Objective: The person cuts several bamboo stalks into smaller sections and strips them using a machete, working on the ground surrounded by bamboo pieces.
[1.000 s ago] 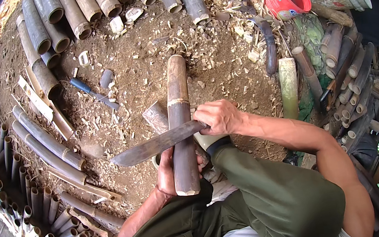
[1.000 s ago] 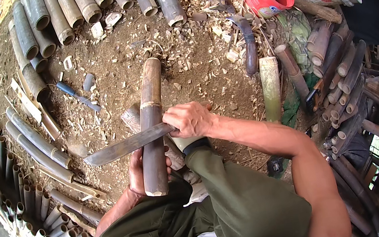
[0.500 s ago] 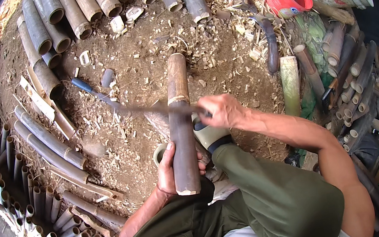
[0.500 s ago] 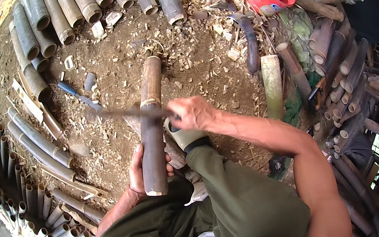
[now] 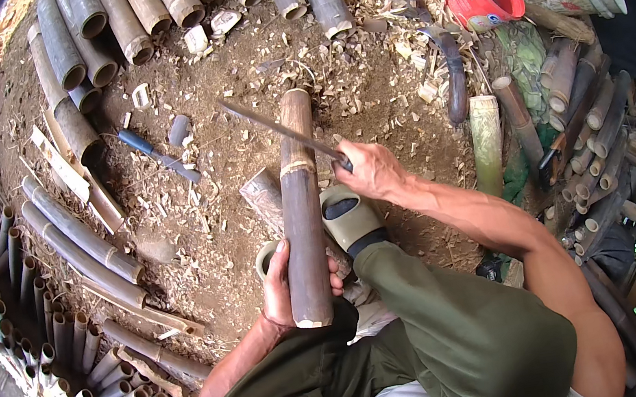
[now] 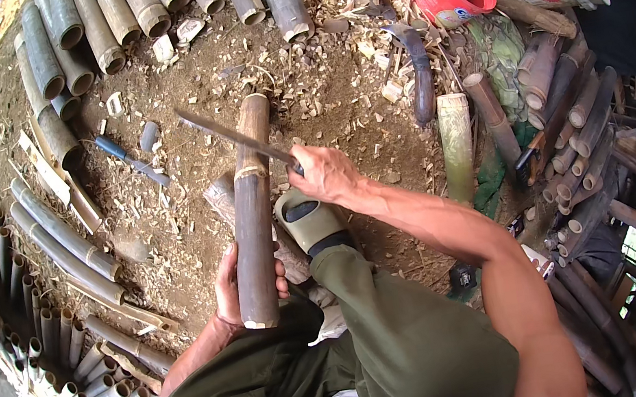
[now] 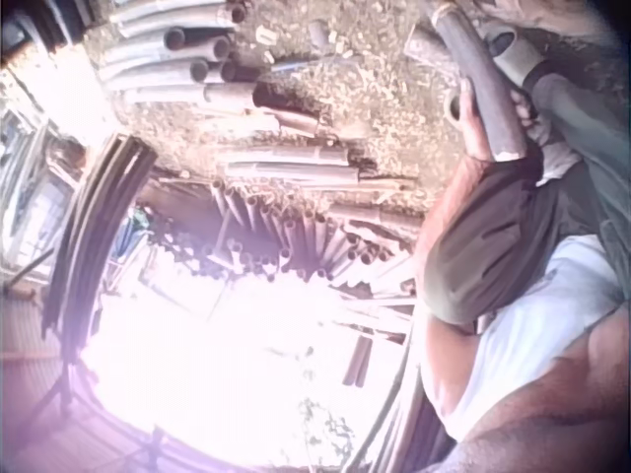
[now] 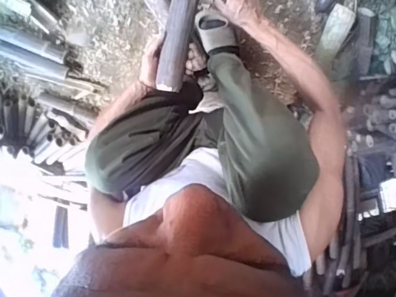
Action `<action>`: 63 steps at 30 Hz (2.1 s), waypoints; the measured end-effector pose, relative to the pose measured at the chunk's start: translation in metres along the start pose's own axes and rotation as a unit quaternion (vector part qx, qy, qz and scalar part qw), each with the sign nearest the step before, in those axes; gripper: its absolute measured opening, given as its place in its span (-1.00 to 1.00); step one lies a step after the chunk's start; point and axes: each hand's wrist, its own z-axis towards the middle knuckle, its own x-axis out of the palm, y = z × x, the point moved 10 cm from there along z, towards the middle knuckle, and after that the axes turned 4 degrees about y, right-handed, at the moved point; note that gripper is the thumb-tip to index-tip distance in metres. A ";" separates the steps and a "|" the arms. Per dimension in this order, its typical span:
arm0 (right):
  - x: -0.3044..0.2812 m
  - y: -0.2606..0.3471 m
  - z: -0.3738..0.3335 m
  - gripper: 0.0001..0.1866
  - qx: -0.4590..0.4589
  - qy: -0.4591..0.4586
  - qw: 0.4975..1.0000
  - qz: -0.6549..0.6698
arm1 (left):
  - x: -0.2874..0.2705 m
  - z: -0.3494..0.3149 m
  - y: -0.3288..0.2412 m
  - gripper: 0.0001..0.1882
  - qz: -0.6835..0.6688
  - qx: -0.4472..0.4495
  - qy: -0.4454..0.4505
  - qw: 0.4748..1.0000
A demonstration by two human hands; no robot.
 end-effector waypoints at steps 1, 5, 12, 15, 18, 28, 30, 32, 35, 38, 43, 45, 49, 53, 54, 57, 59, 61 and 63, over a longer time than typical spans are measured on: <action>-0.001 0.025 -0.006 -0.81 -0.093 -0.017 0.995 -0.012 | 0.001 -0.001 -0.002 -0.22 -0.001 0.004 0.004 1.000; -0.010 0.065 -0.022 -0.79 -0.252 -0.089 0.962 -0.049 | -0.001 0.001 0.000 -0.24 -0.014 0.003 0.042 0.999; -0.021 -0.063 -0.024 -0.67 0.114 -0.120 0.986 -0.029 | 0.016 -0.022 -0.018 -0.35 0.153 0.085 0.031 0.984; -0.023 -0.059 -0.056 -0.29 0.089 -0.163 0.968 -0.167 | 0.020 -0.020 -0.037 -0.29 0.270 0.162 -0.017 0.949; -0.012 0.014 -0.063 -0.14 0.007 -0.097 0.995 -0.023 | 0.018 -0.026 -0.069 -0.18 0.443 0.307 -0.102 0.836; -0.060 0.069 0.058 -0.23 0.051 -0.064 0.949 0.305 | 0.041 -0.040 -0.108 -0.32 0.723 0.425 -0.186 0.513; -0.089 0.074 0.109 -0.24 -0.007 -0.121 0.973 0.195 | 0.003 -0.069 -0.130 -0.48 0.669 0.461 -0.286 0.508; -0.124 0.072 0.148 -0.25 -0.066 -0.182 0.978 0.078 | -0.035 -0.096 -0.144 -0.50 0.639 0.480 -0.352 0.488; -0.173 0.020 0.185 -0.27 -0.119 -0.266 0.953 -0.084 | -0.085 -0.117 -0.172 -0.50 0.609 0.497 -0.429 0.445; -0.145 0.024 0.179 -0.28 -0.154 -0.247 0.951 -0.106 | -0.152 -0.200 -0.185 -0.47 0.545 0.500 -0.568 0.362; -0.070 0.028 0.069 -0.35 -0.139 -0.106 0.976 -0.128 | -0.305 -0.349 -0.166 -0.34 0.338 0.330 -0.837 0.276; -0.048 0.007 0.025 -0.35 -0.075 -0.047 0.990 -0.112 | -0.369 -0.404 -0.129 -0.14 0.243 0.195 -0.908 0.281; -0.039 -0.061 -0.051 -0.28 0.052 0.007 0.974 -0.223 | -0.430 -0.418 -0.078 -0.03 0.158 0.035 -0.896 0.412; -0.023 -0.082 -0.086 -0.22 0.135 0.038 0.962 -0.234 | -0.438 -0.402 -0.066 0.11 0.245 0.021 -0.832 0.497; -0.025 -0.088 -0.087 -0.20 0.108 0.007 0.961 -0.254 | -0.429 -0.389 -0.074 0.07 0.244 0.041 -0.823 0.511; -0.023 -0.103 -0.079 -0.19 0.137 0.013 0.970 -0.200 | -0.426 -0.377 -0.074 -0.04 0.237 0.071 -0.811 0.530; -0.015 -0.095 -0.068 -0.21 0.095 0.023 0.979 -0.179 | -0.451 -0.393 -0.070 -0.19 0.242 0.157 -0.791 0.540; -0.018 -0.058 -0.062 -0.24 0.050 0.023 0.983 -0.172 | -0.456 -0.393 -0.074 -0.26 0.225 0.217 -0.775 0.549; -0.025 -0.050 -0.059 -0.25 0.054 -0.002 0.991 -0.126 | -0.451 -0.397 -0.071 -0.35 0.216 0.338 -0.710 0.579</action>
